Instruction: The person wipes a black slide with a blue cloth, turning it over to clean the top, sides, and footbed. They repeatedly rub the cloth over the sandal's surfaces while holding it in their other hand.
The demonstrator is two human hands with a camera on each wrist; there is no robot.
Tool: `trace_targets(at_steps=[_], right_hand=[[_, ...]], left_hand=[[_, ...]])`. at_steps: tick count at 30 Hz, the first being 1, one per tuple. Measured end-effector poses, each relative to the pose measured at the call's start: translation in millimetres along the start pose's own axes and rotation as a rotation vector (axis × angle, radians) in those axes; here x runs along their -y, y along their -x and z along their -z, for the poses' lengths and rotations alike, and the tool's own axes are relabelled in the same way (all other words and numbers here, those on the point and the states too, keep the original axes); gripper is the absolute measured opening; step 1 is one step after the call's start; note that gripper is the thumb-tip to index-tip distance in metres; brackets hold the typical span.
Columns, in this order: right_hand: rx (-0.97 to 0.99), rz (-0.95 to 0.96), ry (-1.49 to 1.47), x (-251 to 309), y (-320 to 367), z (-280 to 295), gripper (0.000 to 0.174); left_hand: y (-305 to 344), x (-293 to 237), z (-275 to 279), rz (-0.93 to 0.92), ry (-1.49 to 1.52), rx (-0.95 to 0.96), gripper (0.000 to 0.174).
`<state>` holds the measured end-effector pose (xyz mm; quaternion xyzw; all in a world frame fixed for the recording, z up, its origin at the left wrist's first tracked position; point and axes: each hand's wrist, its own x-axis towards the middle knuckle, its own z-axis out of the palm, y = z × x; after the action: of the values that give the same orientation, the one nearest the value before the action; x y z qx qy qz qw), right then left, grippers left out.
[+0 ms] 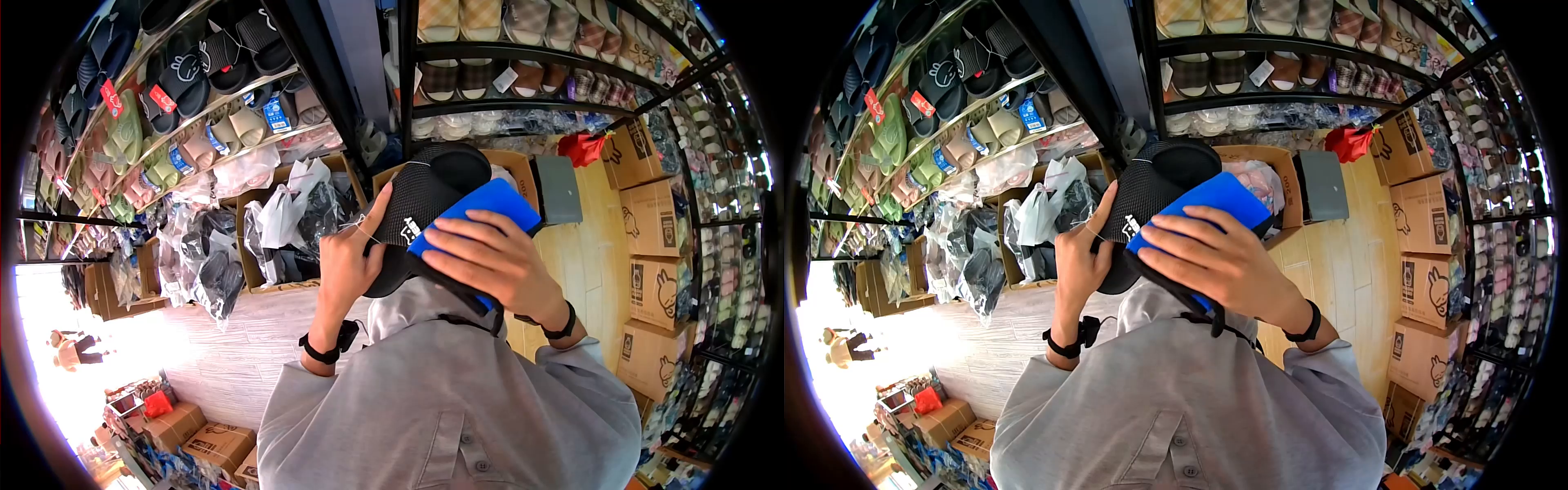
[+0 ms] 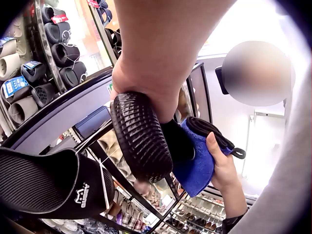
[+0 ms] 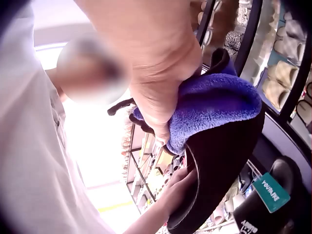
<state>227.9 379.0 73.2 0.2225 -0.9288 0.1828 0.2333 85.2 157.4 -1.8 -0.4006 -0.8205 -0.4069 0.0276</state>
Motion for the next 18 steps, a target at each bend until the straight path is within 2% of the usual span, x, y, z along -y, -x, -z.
trace_targets(at_steps=[6,9,12,16,18], right_hand=[[-0.077,-0.12,0.065,-10,0,8,0.039],[-0.11,-0.138,0.059,-6,-4,5,0.041],[-0.106,-0.073,0.002,2,-5,2,0.037],[-0.061,0.103,-0.099,5,-4,-1,0.032],[-0.078,0.049,-0.117,-1,-6,4,0.035]], left_hand=[[2,1,5,0.055,-0.001,0.075,0.085],[-2,-2,6,0.061,0.036,0.052,0.084],[-5,0,5,0.072,0.116,0.027,0.082],[-7,1,3,0.072,0.193,-0.014,0.08],[-4,2,5,0.095,0.206,0.019,0.08]])
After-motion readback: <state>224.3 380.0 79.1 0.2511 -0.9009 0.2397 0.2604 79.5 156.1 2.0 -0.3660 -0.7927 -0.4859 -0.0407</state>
